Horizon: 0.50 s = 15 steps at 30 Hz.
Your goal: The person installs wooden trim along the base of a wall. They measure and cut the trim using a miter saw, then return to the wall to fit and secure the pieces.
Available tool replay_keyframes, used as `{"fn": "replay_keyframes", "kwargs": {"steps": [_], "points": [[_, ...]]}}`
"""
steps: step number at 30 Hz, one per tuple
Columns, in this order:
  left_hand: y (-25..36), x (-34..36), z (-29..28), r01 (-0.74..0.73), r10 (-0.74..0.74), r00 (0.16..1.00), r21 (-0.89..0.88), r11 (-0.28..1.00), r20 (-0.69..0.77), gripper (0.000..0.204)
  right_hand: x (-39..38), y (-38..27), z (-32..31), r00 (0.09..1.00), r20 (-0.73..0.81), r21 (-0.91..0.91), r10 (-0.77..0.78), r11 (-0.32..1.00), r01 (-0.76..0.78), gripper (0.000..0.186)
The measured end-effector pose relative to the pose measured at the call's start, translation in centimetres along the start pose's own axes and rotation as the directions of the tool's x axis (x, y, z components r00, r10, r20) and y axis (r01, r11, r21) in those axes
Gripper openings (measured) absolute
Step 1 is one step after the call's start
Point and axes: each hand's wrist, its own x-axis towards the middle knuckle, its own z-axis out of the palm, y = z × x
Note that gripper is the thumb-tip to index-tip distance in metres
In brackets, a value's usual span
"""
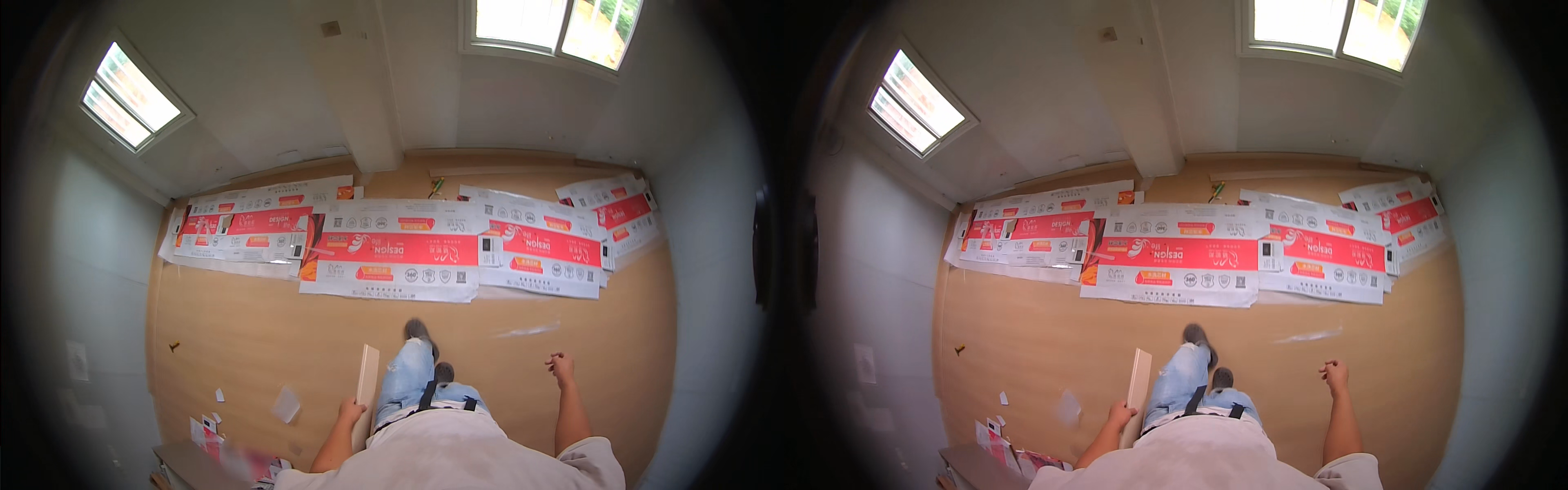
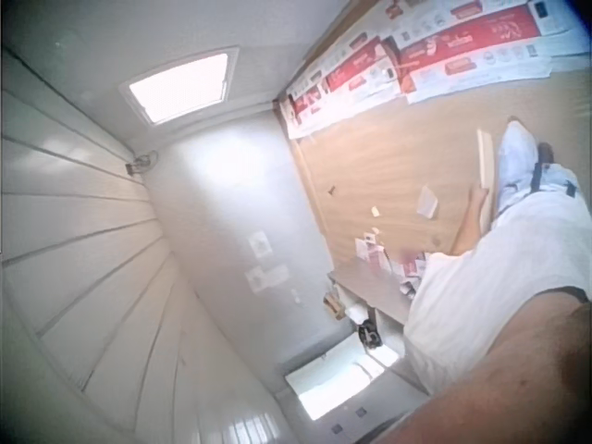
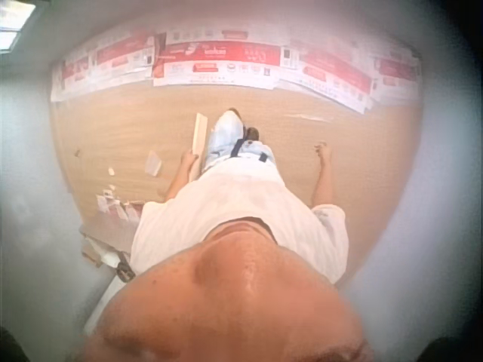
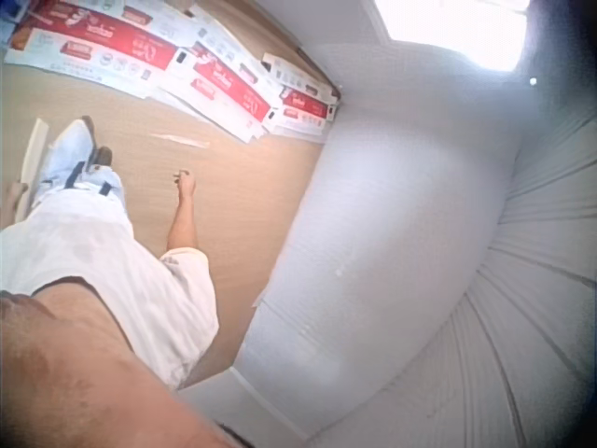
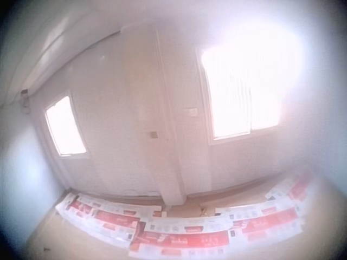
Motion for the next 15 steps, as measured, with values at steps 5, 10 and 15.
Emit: {"fn": "replay_keyframes", "kwargs": {"steps": [5,10,15], "points": [[5.6,9.7,1.9,0.103,-0.101,0.994,-0.06,0.993,0.047,0.045,14.9,-14.6,4.0,0.994,0.026,-0.022,-0.102,0.994,0.103,0.026],[17.5,23.5,1.0,0.038,-0.05,0.998,0.323,0.946,0.028,0.046,22.6,-21.0,9.9,0.962,0.268,-0.307,-0.056,0.941,0.14,0.024],[41.2,26.5,-9.6,-0.143,0.158,0.963,0.082,0.986,-0.217,0.036,26.4,-32.2,11.6,0.929,0.369,-0.52,0.027,0.834,0.183,0.025]]}}
